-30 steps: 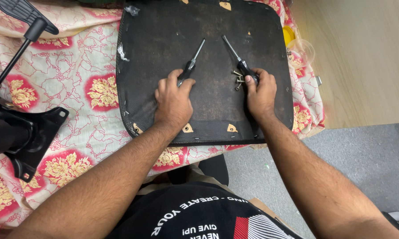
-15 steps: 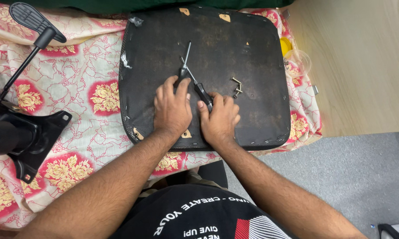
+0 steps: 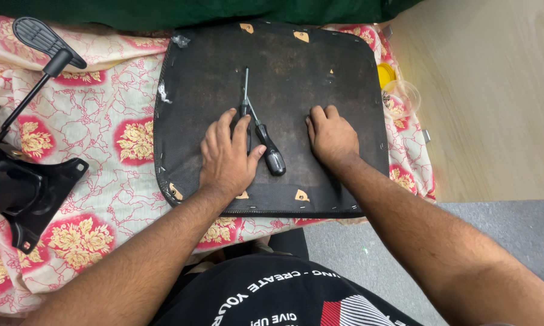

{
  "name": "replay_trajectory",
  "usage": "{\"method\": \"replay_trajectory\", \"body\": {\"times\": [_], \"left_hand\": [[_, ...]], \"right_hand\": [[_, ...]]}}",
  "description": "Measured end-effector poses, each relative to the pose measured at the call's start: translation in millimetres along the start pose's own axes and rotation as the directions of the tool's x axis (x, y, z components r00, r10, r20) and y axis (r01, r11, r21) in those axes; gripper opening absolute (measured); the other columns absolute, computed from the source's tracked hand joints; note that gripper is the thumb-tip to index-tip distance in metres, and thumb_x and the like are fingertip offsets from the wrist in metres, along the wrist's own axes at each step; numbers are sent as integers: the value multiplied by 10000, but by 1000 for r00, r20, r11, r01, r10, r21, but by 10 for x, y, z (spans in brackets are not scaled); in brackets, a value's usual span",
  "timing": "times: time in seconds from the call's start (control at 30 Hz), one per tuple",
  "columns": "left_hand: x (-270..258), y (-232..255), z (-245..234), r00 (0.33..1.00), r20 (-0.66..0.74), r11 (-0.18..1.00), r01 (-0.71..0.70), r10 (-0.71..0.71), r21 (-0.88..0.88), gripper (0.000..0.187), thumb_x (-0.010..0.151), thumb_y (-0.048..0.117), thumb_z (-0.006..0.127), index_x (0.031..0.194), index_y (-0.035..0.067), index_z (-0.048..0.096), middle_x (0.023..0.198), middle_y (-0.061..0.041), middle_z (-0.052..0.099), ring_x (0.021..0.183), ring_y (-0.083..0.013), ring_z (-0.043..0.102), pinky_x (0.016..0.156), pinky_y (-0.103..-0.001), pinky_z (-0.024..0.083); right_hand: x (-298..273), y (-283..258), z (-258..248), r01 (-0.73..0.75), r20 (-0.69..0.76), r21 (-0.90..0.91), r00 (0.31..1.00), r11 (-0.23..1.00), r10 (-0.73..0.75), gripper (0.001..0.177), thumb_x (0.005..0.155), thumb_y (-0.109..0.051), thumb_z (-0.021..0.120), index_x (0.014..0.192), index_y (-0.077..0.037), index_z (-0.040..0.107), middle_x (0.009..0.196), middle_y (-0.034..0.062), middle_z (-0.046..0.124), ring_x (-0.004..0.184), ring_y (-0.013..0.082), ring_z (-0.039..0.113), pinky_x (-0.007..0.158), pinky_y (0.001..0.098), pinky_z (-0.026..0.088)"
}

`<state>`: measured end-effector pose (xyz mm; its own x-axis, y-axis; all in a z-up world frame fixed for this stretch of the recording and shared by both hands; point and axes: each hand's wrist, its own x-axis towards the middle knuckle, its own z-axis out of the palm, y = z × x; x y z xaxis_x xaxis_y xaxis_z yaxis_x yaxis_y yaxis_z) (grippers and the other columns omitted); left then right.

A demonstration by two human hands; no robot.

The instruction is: The person assembles an office chair by attaching the base to the seat. They place the base onto the seat, then use a screwdriver to tighten multiple screws into the mounting plate, securing the base to the seat.

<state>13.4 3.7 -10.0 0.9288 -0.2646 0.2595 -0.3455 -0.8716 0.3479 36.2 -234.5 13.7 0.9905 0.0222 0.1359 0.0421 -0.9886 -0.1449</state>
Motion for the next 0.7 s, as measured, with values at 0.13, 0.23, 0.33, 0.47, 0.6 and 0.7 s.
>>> {"method": "replay_trajectory", "body": {"times": [0.13, 0.23, 0.33, 0.47, 0.6, 0.7], "left_hand": [[-10, -2, 9, 1000, -28, 1000, 7, -6, 17, 712, 955, 464, 665, 1494, 91, 386, 1485, -183, 274, 1394, -358, 296, 1145, -565, 295], [-11, 5, 21, 999, -41, 999, 16, -14, 36, 700, 956, 462, 664, 1485, 88, 397, 1480, -184, 277, 1392, -359, 296, 1146, -566, 294], [-4, 6, 30, 999, -40, 998, 21, -19, 53, 696, 963, 462, 653, 1486, 80, 398, 1469, -191, 281, 1392, -360, 296, 1153, -565, 292], [2, 8, 31, 999, -35, 996, 43, -40, 79, 698, 960, 470, 645, 1485, 82, 398, 1464, -195, 278, 1395, -364, 291, 1152, -564, 293], [20, 33, 34, 998, -19, 993, 65, -64, 97, 706, 953, 480, 647, 1485, 87, 399, 1467, -188, 280, 1394, -357, 295, 1149, -562, 299], [25, 47, 29, 997, 1, 990, 72, -72, 122, 710, 947, 487, 644, 1482, 89, 401, 1463, -186, 284, 1392, -352, 298, 1148, -561, 295]], "right_hand": [[87, 161, 23, 103, 54, -12, 993, 995, -102, 296, 1062, -361, 524, 1109, -72, 567, 1113, 175, 623, 943, 382, 684, 796, 498, 569], [130, 241, 63, 174, 46, -5, 984, 985, -174, 291, 1055, -347, 525, 1103, -63, 564, 1115, 180, 625, 962, 384, 683, 809, 494, 565], [179, 306, 112, 179, 55, 17, 982, 984, -180, 301, 1047, -350, 529, 1107, -56, 558, 1108, 187, 624, 965, 390, 682, 814, 492, 562], [236, 504, 174, 133, 69, 30, 988, 991, -135, 300, 1051, -352, 530, 1112, -59, 559, 1136, 203, 619, 981, 413, 672, 833, 507, 554], [379, 1023, 118, -40, 7, 62, 999, 997, 39, 311, 1062, -349, 536, 1149, -51, 558, 1192, 230, 613, 990, 456, 653, 849, 545, 536], [493, 1538, -1, -162, -13, 5, 987, 987, 162, 325, 1073, -364, 544, 1161, -53, 575, 1198, 227, 614, 1037, 448, 645, 868, 563, 514]]}}
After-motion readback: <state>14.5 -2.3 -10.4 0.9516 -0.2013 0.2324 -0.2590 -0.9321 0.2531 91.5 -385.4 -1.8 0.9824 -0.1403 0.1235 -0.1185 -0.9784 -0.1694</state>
